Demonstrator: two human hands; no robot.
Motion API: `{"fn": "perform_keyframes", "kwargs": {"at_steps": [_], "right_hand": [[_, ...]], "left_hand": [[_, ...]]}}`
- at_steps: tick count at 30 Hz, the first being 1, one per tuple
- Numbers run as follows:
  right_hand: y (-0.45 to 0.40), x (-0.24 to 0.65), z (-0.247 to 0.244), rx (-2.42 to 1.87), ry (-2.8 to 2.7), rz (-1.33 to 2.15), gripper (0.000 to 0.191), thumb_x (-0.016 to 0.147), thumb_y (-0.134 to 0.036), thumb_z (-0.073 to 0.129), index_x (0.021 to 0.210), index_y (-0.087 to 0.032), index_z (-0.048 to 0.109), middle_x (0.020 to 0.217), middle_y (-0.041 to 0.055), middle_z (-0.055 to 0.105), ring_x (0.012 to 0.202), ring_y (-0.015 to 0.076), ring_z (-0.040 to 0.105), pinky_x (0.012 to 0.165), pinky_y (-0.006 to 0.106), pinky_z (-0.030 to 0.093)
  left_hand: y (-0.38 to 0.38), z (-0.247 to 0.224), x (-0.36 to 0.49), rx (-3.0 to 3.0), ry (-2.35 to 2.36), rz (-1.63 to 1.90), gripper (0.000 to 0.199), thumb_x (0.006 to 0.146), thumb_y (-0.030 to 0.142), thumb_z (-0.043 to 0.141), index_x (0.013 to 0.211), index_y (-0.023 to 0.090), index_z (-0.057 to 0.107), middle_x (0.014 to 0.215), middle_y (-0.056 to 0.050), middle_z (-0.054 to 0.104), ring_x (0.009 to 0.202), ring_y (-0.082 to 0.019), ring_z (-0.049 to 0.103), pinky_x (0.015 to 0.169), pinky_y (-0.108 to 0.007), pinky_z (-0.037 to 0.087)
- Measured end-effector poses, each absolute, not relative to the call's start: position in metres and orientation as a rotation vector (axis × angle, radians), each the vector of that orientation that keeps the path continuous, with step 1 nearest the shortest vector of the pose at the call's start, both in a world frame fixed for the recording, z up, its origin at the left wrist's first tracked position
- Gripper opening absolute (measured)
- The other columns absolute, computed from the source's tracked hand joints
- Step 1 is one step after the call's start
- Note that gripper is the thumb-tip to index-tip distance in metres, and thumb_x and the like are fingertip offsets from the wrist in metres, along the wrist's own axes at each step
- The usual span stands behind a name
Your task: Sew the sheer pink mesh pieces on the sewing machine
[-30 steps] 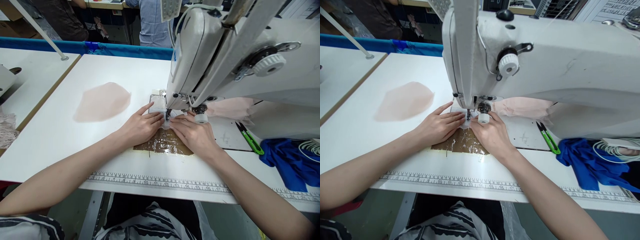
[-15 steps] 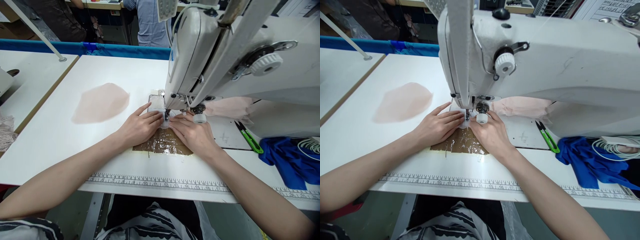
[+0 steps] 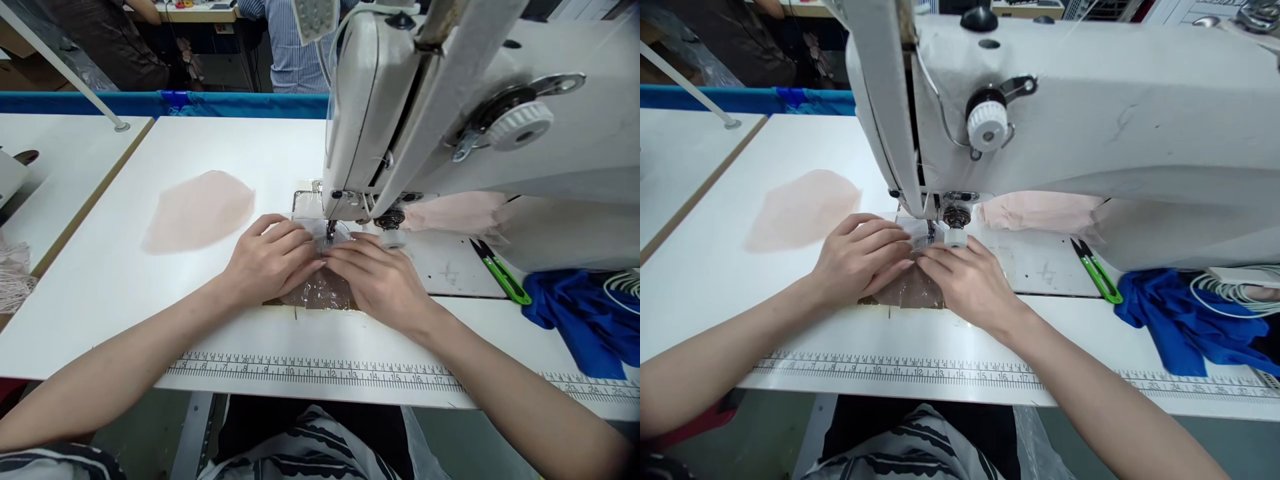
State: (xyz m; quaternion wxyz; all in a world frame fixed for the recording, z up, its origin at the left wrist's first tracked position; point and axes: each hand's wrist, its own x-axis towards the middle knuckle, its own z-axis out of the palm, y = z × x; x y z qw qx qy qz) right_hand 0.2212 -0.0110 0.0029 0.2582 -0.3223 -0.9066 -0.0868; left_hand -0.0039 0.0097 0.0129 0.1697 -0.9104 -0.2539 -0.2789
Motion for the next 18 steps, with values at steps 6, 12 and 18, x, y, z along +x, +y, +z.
{"fn": "perform_keyframes", "kwargs": {"at_steps": [6, 12, 18], "right_hand": [[-0.017, 0.216, 0.004, -0.961, -2.424, -0.304, 0.033, 0.082, 0.005, 0.047, 0.090, -0.015, 0.071, 0.091, 0.0019, 0.075, 0.086, 0.0173, 0.069, 0.079, 0.031, 0.052], [-0.024, 0.213, 0.006, -1.086, -2.499, -0.145, 0.030, 0.085, -0.001, 0.046, 0.099, -0.013, 0.069, 0.111, 0.0062, 0.073, 0.098, 0.0205, 0.068, 0.070, 0.031, 0.054], [-0.018, 0.217, 0.006, -1.322, -2.485, -0.119, 0.026, 0.084, -0.002, 0.043, 0.088, -0.013, 0.066, 0.115, 0.0083, 0.072, 0.088, 0.0193, 0.069, 0.049, 0.028, 0.044]], "left_hand": [[0.013, 0.010, -0.006, -2.779, -0.824, -0.925, 0.020, 0.097, 0.024, 0.052, 0.091, 0.016, 0.070, 0.088, -0.002, 0.076, 0.077, -0.015, 0.069, 0.079, -0.034, 0.050], [0.019, 0.007, -0.007, -2.926, -0.842, -0.679, 0.028, 0.101, 0.024, 0.044, 0.115, 0.017, 0.067, 0.112, -0.005, 0.073, 0.103, -0.019, 0.066, 0.102, -0.040, 0.045], [0.018, 0.005, -0.003, -2.946, -0.876, -0.599, 0.031, 0.099, 0.016, 0.041, 0.116, 0.012, 0.067, 0.103, -0.011, 0.068, 0.093, -0.022, 0.060, 0.081, -0.037, 0.052]]}}
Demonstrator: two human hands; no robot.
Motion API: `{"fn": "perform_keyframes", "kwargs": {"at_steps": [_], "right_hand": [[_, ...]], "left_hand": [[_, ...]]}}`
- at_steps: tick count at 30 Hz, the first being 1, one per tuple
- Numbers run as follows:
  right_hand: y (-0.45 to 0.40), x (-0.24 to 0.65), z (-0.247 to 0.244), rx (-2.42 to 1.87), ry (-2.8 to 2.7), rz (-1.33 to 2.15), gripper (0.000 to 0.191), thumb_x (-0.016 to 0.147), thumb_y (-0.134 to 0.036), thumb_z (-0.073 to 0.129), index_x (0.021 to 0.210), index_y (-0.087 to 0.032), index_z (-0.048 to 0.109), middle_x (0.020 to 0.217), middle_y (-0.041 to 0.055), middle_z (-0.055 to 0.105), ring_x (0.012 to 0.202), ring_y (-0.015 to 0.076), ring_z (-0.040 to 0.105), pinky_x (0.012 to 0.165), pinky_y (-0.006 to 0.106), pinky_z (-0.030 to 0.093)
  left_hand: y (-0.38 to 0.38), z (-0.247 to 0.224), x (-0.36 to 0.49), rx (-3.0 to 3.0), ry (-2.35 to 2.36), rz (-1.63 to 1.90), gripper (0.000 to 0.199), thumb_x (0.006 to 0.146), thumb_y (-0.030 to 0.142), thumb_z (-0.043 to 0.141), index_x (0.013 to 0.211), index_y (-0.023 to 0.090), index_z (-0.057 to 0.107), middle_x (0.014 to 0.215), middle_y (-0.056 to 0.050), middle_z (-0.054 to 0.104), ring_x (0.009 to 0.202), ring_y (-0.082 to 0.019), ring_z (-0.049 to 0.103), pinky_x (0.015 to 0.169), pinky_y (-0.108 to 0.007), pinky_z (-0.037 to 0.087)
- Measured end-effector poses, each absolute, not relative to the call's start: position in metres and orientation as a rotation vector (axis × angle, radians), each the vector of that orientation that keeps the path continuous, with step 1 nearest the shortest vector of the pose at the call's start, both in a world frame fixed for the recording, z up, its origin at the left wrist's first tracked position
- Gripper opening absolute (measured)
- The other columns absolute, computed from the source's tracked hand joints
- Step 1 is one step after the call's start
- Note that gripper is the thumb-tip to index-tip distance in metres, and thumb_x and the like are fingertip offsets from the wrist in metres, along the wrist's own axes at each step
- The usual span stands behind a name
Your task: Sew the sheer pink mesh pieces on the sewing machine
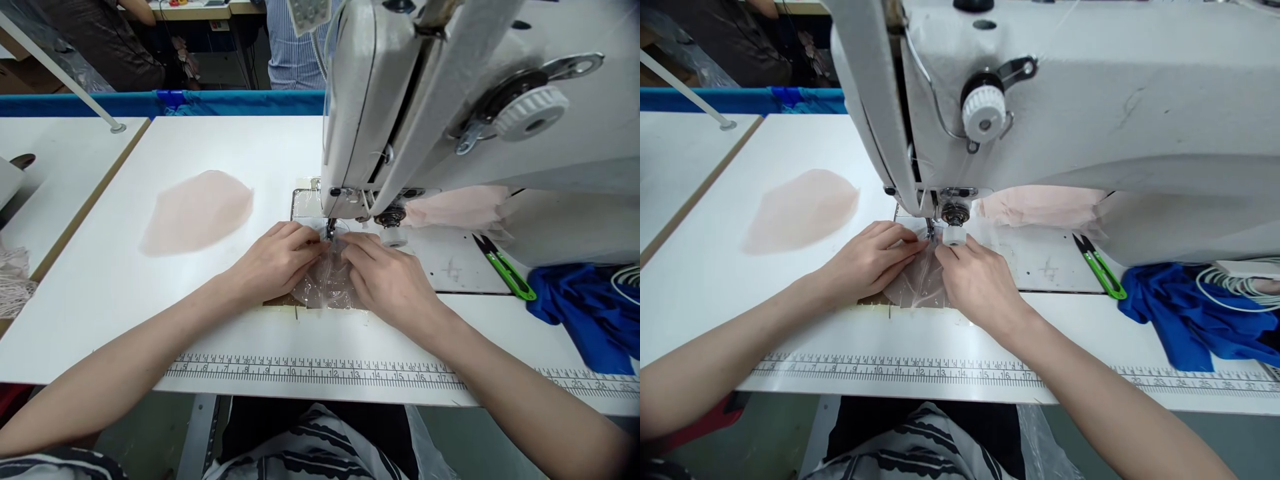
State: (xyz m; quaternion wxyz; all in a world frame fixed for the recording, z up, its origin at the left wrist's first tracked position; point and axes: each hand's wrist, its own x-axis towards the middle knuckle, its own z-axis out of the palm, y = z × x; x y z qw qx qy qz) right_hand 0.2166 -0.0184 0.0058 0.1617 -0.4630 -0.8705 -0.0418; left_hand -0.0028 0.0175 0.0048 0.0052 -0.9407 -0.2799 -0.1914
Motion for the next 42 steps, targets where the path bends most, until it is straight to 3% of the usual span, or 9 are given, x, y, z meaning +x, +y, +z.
{"fn": "perform_keyframes", "kwargs": {"at_steps": [4, 7, 9, 12, 15, 28, 42], "right_hand": [[-0.015, 0.218, 0.006, -1.374, -2.513, -0.122, 0.028, 0.086, -0.006, 0.043, 0.098, -0.012, 0.067, 0.118, 0.0103, 0.071, 0.088, 0.0204, 0.069, 0.054, 0.028, 0.046], [-0.014, 0.219, 0.006, -1.385, -2.505, -0.195, 0.038, 0.089, -0.010, 0.044, 0.122, -0.010, 0.063, 0.119, 0.0122, 0.071, 0.091, 0.0221, 0.070, 0.057, 0.029, 0.048], [-0.012, 0.220, 0.005, -1.363, -2.517, -0.225, 0.041, 0.091, -0.012, 0.044, 0.130, -0.009, 0.060, 0.120, 0.0123, 0.071, 0.098, 0.0236, 0.069, 0.067, 0.031, 0.052], [-0.011, 0.221, 0.004, -1.321, -2.544, -0.217, 0.039, 0.093, -0.013, 0.044, 0.127, -0.011, 0.063, 0.119, 0.0105, 0.071, 0.105, 0.0231, 0.068, 0.087, 0.034, 0.053], [-0.011, 0.221, 0.003, -1.316, -2.537, -0.211, 0.038, 0.093, -0.014, 0.045, 0.125, -0.011, 0.066, 0.121, 0.0101, 0.070, 0.106, 0.0226, 0.068, 0.097, 0.036, 0.050], [-0.009, 0.221, 0.002, -1.280, -2.496, -0.226, 0.036, 0.092, -0.012, 0.046, 0.120, -0.012, 0.068, 0.107, 0.0095, 0.075, 0.101, 0.0233, 0.070, 0.094, 0.039, 0.053], [-0.009, 0.222, 0.000, -1.242, -2.509, -0.260, 0.036, 0.092, -0.012, 0.047, 0.121, -0.010, 0.067, 0.109, 0.0103, 0.075, 0.101, 0.0228, 0.070, 0.100, 0.041, 0.050]], "left_hand": [[0.015, 0.001, -0.001, -2.934, -0.860, -0.546, 0.031, 0.098, 0.018, 0.044, 0.120, 0.014, 0.066, 0.114, -0.013, 0.066, 0.104, -0.025, 0.061, 0.086, -0.041, 0.054], [0.011, 0.000, 0.000, -2.889, -0.833, -0.529, 0.035, 0.099, 0.025, 0.046, 0.126, 0.011, 0.063, 0.128, -0.015, 0.063, 0.121, -0.028, 0.058, 0.101, -0.045, 0.051], [0.008, 0.000, 0.000, -2.857, -0.834, -0.473, 0.038, 0.100, 0.028, 0.045, 0.129, 0.010, 0.061, 0.132, -0.015, 0.062, 0.127, -0.027, 0.056, 0.110, -0.045, 0.045], [0.005, 0.002, 0.001, -2.830, -0.868, -0.382, 0.040, 0.102, 0.033, 0.043, 0.131, 0.012, 0.059, 0.133, -0.014, 0.062, 0.128, -0.026, 0.056, 0.114, -0.047, 0.042], [0.004, 0.004, 0.002, -2.805, -0.885, -0.355, 0.040, 0.102, 0.034, 0.042, 0.131, 0.013, 0.060, 0.131, -0.013, 0.064, 0.127, -0.026, 0.057, 0.113, -0.048, 0.042], [0.005, 0.002, 0.002, -2.811, -0.889, -0.405, 0.038, 0.101, 0.034, 0.045, 0.128, 0.014, 0.062, 0.130, -0.014, 0.064, 0.126, -0.027, 0.058, 0.113, -0.053, 0.041], [0.005, 0.001, 0.003, -2.800, -0.906, -0.401, 0.040, 0.102, 0.034, 0.043, 0.129, 0.011, 0.060, 0.133, -0.016, 0.062, 0.126, -0.027, 0.058, 0.114, -0.054, 0.039]]}}
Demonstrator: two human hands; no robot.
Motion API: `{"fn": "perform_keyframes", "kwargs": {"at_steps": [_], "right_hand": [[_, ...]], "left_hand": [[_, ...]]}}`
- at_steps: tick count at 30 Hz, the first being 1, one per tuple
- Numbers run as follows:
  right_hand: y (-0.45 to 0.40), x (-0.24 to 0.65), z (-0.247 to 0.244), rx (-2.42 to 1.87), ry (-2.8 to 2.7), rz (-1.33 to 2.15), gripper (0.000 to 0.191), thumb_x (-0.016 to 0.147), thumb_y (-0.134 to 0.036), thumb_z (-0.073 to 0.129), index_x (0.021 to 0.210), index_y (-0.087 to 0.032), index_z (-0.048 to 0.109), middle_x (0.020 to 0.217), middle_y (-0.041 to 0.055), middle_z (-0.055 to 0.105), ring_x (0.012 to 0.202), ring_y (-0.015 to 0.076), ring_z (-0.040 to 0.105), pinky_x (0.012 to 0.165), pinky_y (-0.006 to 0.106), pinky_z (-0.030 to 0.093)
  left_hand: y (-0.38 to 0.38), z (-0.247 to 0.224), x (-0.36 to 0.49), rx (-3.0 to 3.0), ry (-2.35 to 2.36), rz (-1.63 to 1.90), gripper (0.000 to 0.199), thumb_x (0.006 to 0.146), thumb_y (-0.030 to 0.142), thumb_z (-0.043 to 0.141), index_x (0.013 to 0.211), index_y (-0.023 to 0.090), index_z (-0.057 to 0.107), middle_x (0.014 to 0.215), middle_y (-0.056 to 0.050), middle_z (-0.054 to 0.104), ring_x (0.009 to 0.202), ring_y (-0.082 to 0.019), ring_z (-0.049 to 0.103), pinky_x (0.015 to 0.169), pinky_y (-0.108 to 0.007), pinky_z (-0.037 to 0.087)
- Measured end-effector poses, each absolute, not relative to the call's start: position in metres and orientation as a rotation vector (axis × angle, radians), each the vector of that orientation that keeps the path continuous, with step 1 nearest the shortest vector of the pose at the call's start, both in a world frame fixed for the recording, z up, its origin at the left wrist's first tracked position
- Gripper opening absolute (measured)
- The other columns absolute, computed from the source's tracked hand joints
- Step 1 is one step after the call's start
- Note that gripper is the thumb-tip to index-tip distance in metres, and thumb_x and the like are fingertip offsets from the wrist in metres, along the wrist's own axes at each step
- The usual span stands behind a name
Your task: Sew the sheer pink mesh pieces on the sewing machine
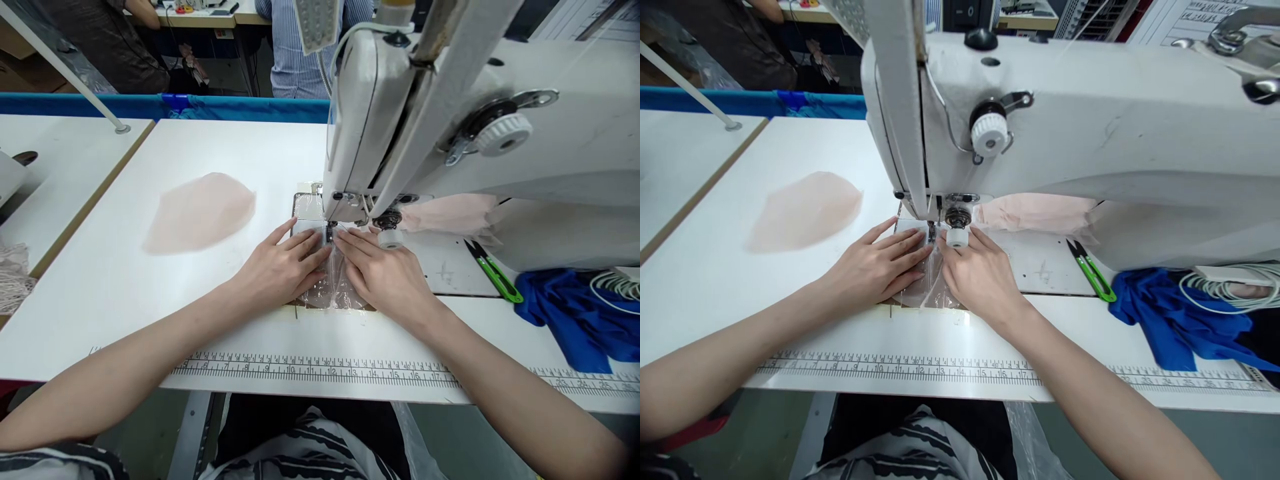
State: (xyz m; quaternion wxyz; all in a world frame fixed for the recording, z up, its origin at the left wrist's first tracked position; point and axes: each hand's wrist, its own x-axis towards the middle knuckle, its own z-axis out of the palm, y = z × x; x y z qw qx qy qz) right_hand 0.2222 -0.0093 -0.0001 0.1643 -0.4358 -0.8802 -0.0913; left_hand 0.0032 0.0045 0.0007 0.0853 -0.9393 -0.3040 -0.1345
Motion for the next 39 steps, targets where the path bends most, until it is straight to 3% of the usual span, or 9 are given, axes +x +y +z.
{"fn": "perform_keyframes", "kwargs": {"at_steps": [4, 10, 13, 15, 17, 21, 24, 27, 39], "right_hand": [[-0.010, 0.224, -0.001, -1.186, -2.496, -0.268, 0.034, 0.092, -0.012, 0.048, 0.120, -0.011, 0.067, 0.114, 0.0095, 0.074, 0.100, 0.0224, 0.069, 0.097, 0.041, 0.051], [-0.014, 0.229, 0.006, -1.004, -2.516, -0.249, 0.027, 0.091, -0.010, 0.048, 0.107, -0.017, 0.070, 0.113, 0.0047, 0.073, 0.092, 0.0188, 0.068, 0.096, 0.039, 0.048], [-0.016, 0.231, 0.010, -0.892, -2.522, -0.152, 0.018, 0.092, -0.022, 0.054, 0.099, -0.017, 0.070, 0.103, 0.0052, 0.075, 0.087, 0.0181, 0.068, 0.087, 0.036, 0.050], [-0.017, 0.232, 0.011, -0.826, -2.520, -0.072, 0.032, 0.090, -0.042, 0.058, 0.102, -0.014, 0.069, 0.100, 0.0076, 0.074, 0.087, 0.0204, 0.068, 0.083, 0.038, 0.051], [-0.017, 0.231, 0.010, -0.825, -2.528, -0.054, 0.047, 0.087, -0.053, 0.059, 0.108, -0.012, 0.067, 0.102, 0.0099, 0.073, 0.089, 0.0229, 0.068, 0.083, 0.040, 0.052], [-0.018, 0.228, 0.009, -0.870, -2.548, -0.190, 0.019, 0.090, -0.023, 0.060, 0.105, -0.015, 0.070, 0.106, 0.0064, 0.074, 0.093, 0.0199, 0.069, 0.090, 0.038, 0.053], [-0.019, 0.227, 0.008, -0.790, -2.543, -0.216, 0.020, 0.089, -0.008, 0.057, 0.095, -0.018, 0.073, 0.106, 0.0043, 0.075, 0.099, 0.0189, 0.069, 0.096, 0.039, 0.053], [-0.019, 0.228, 0.009, -0.722, -2.534, -0.181, 0.020, 0.088, -0.009, 0.059, 0.096, -0.018, 0.074, 0.104, 0.0049, 0.076, 0.102, 0.0208, 0.069, 0.096, 0.042, 0.055], [-0.019, 0.226, 0.009, -0.684, -2.501, -0.187, 0.017, 0.090, -0.011, 0.058, 0.091, -0.017, 0.074, 0.095, 0.0033, 0.078, 0.094, 0.0181, 0.072, 0.093, 0.037, 0.058]], "left_hand": [[0.004, 0.001, 0.002, -2.769, -0.877, -0.475, 0.036, 0.101, 0.032, 0.045, 0.126, 0.012, 0.062, 0.130, -0.014, 0.064, 0.124, -0.026, 0.060, 0.113, -0.052, 0.041], [0.005, 0.011, -0.006, -2.890, -0.409, -0.573, 0.054, 0.093, 0.057, 0.051, 0.115, 0.009, 0.065, 0.118, -0.015, 0.070, 0.110, -0.027, 0.067, 0.101, -0.048, 0.053], [0.005, 0.009, -0.007, -2.841, -0.403, -0.615, 0.026, 0.096, 0.033, 0.055, 0.109, 0.012, 0.066, 0.115, -0.012, 0.072, 0.106, -0.023, 0.069, 0.097, -0.040, 0.056], [0.004, 0.006, -0.006, -2.803, -0.486, -0.676, 0.015, 0.096, 0.017, 0.053, 0.103, 0.014, 0.066, 0.111, -0.008, 0.074, 0.102, -0.019, 0.071, 0.095, -0.035, 0.057], [0.003, 0.004, -0.003, -2.795, -0.573, -0.722, 0.015, 0.096, 0.014, 0.051, 0.099, 0.014, 0.065, 0.107, -0.006, 0.075, 0.098, -0.017, 0.072, 0.091, -0.032, 0.059], [0.001, 0.002, 0.002, -2.816, -0.653, -0.742, 0.018, 0.097, 0.023, 0.052, 0.101, 0.013, 0.066, 0.107, -0.008, 0.075, 0.099, -0.017, 0.072, 0.091, -0.032, 0.060], [0.000, 0.001, 0.002, -2.807, -0.708, -0.715, 0.025, 0.097, 0.024, 0.054, 0.115, 0.011, 0.064, 0.118, -0.011, 0.071, 0.109, -0.020, 0.069, 0.095, -0.035, 0.059], [0.000, -0.002, -0.001, -2.813, -0.684, -0.637, 0.030, 0.096, 0.017, 0.053, 0.123, 0.010, 0.062, 0.123, -0.011, 0.068, 0.116, -0.021, 0.065, 0.100, -0.037, 0.057], [-0.004, 0.001, -0.001, -2.769, -0.623, -0.569, 0.027, 0.096, 0.018, 0.053, 0.115, 0.005, 0.067, 0.117, -0.014, 0.070, 0.109, -0.024, 0.069, 0.097, -0.039, 0.059]]}}
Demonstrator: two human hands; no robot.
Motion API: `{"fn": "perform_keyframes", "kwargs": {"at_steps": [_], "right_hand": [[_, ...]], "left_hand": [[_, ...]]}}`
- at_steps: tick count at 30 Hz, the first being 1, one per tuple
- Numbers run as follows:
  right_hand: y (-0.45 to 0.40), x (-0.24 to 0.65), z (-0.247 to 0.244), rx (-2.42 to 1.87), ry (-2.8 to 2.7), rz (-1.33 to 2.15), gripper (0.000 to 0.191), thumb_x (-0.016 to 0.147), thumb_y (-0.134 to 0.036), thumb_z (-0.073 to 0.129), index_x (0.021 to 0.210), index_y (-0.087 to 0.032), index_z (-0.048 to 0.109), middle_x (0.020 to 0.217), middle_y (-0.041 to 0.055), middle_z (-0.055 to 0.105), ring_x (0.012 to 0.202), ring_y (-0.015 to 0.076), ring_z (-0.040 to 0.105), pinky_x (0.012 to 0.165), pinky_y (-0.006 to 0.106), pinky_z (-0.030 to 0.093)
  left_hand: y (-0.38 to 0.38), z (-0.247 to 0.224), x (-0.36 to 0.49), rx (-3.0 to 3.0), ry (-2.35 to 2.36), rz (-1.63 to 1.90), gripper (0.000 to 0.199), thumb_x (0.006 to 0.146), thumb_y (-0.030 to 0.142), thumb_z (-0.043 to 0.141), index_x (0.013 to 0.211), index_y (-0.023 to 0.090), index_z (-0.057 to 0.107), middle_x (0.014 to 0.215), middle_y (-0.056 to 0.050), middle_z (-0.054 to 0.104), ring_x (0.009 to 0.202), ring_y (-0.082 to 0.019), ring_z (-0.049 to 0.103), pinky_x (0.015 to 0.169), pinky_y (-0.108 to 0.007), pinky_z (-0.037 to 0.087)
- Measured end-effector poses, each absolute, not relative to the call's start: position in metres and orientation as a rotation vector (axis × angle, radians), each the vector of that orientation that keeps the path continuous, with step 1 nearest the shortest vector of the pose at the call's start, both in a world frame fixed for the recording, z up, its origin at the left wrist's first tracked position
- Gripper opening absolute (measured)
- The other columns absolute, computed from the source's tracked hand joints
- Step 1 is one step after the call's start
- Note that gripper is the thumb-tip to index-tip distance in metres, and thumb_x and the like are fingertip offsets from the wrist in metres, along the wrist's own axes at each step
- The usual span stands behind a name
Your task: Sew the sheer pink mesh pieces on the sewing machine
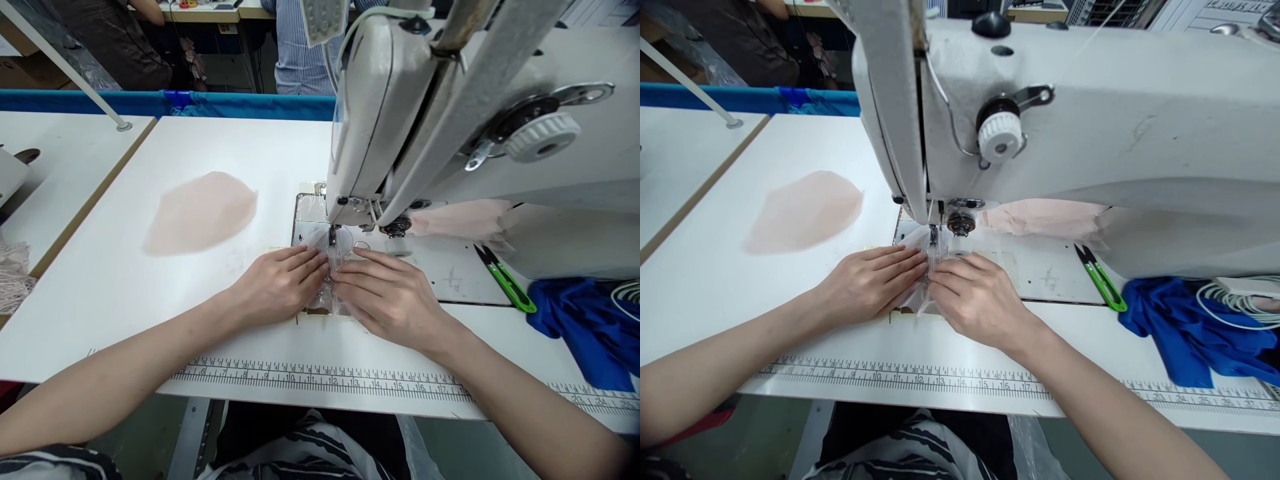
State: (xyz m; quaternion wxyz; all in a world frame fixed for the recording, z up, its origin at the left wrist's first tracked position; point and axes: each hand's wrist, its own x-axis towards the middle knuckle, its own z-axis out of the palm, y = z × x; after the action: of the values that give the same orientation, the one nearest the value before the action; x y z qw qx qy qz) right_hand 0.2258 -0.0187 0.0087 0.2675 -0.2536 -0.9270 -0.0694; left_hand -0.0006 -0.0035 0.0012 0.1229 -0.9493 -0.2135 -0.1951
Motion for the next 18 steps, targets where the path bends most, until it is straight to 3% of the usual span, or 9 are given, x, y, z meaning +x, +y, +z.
{"fn": "perform_keyframes", "kwargs": {"at_steps": [5, 11, 18], "right_hand": [[-0.0181, 0.2264, 0.0073, -0.694, -2.497, -0.185, 0.019, 0.090, -0.010, 0.057, 0.092, -0.018, 0.074, 0.097, 0.0022, 0.078, 0.095, 0.0172, 0.072, 0.091, 0.037, 0.058], [-0.0165, 0.2271, 0.0078, -0.689, -2.484, -0.165, 0.015, 0.089, -0.011, 0.059, 0.094, -0.012, 0.073, 0.095, 0.0044, 0.078, 0.095, 0.0189, 0.072, 0.094, 0.038, 0.058], [-0.0105, 0.2293, 0.0037, -0.702, -2.475, -0.190, 0.017, 0.090, -0.011, 0.057, 0.092, -0.015, 0.073, 0.099, 0.0039, 0.078, 0.096, 0.0188, 0.072, 0.092, 0.038, 0.058]], "left_hand": [[-0.0027, 0.0019, 0.0001, -2.722, -0.636, -0.516, 0.026, 0.098, 0.021, 0.049, 0.113, 0.010, 0.069, 0.118, -0.009, 0.071, 0.108, -0.020, 0.069, 0.098, -0.036, 0.058], [-0.0015, 0.0011, 0.0009, -2.731, -0.631, -0.543, 0.027, 0.096, 0.017, 0.051, 0.114, 0.006, 0.068, 0.117, -0.012, 0.071, 0.109, -0.022, 0.069, 0.098, -0.037, 0.058], [0.0028, 0.0000, 0.0011, -2.721, -0.669, -0.506, 0.029, 0.097, 0.018, 0.049, 0.118, 0.007, 0.066, 0.121, -0.012, 0.069, 0.113, -0.022, 0.067, 0.100, -0.037, 0.056]]}}
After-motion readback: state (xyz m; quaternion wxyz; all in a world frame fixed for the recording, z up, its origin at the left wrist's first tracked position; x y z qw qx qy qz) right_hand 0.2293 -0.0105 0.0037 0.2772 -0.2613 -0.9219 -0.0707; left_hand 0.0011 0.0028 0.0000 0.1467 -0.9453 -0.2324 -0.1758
